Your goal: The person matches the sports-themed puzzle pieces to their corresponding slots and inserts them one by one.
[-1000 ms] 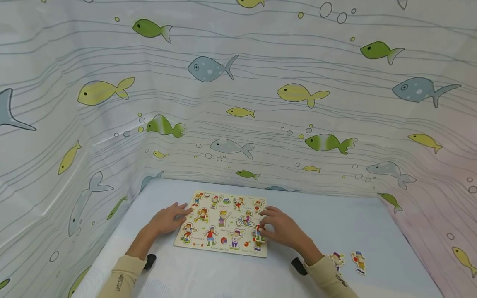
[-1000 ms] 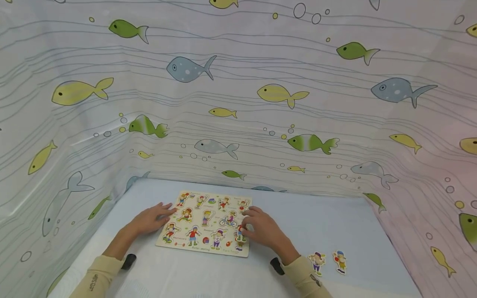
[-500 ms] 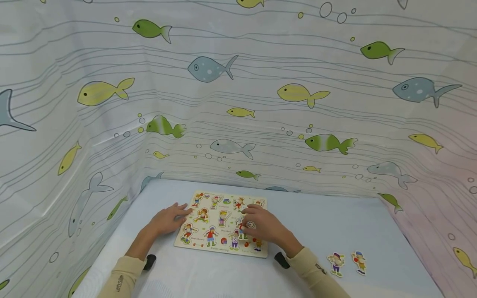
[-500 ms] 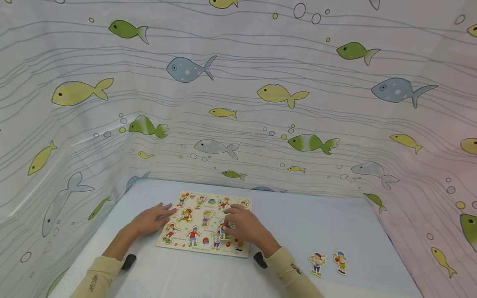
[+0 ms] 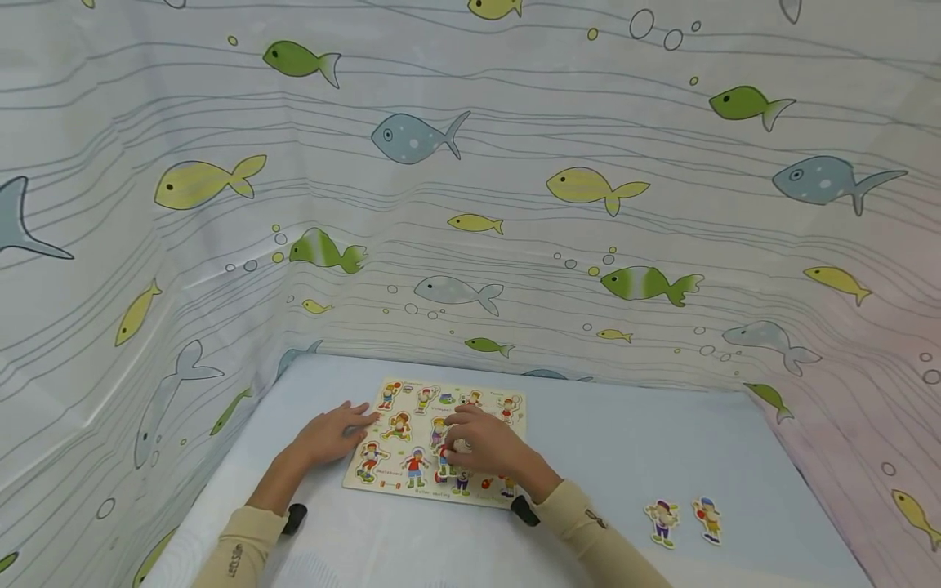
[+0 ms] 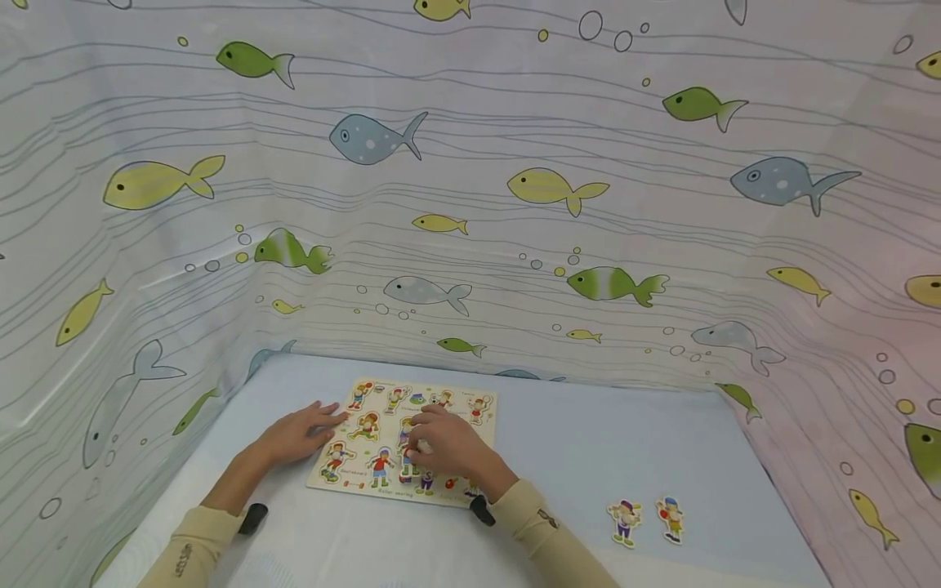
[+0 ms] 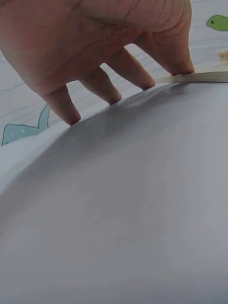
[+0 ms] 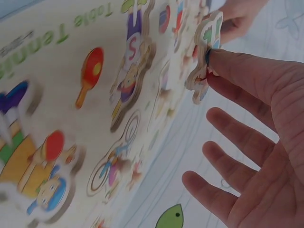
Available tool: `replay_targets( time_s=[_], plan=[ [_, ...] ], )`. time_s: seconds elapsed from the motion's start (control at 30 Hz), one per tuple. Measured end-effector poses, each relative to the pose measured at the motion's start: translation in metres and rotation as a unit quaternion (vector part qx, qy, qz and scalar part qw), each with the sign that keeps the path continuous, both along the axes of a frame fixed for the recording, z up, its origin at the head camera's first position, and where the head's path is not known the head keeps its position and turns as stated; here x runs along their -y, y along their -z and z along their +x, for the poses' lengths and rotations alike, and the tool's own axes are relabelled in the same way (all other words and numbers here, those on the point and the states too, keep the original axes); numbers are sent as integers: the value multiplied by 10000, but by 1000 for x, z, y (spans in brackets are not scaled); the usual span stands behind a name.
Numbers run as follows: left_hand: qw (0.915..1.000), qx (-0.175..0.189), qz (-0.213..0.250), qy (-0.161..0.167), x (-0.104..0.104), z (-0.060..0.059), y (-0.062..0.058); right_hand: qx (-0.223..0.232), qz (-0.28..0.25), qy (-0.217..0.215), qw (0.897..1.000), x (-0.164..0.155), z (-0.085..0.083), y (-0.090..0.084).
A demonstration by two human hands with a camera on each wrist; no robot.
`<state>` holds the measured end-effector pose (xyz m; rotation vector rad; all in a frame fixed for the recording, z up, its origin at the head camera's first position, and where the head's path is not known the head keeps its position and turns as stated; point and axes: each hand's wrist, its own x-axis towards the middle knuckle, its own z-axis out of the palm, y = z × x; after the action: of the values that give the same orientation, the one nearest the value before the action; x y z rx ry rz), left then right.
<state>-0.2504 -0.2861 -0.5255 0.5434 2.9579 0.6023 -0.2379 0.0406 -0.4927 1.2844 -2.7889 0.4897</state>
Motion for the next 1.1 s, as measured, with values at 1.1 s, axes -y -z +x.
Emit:
replay_targets(
  time_s=[1.1],
  plan=[
    [10000, 30, 32, -15, 4, -5, 6, -548, 554, -286, 9965, 56, -6, 24]
  ],
)
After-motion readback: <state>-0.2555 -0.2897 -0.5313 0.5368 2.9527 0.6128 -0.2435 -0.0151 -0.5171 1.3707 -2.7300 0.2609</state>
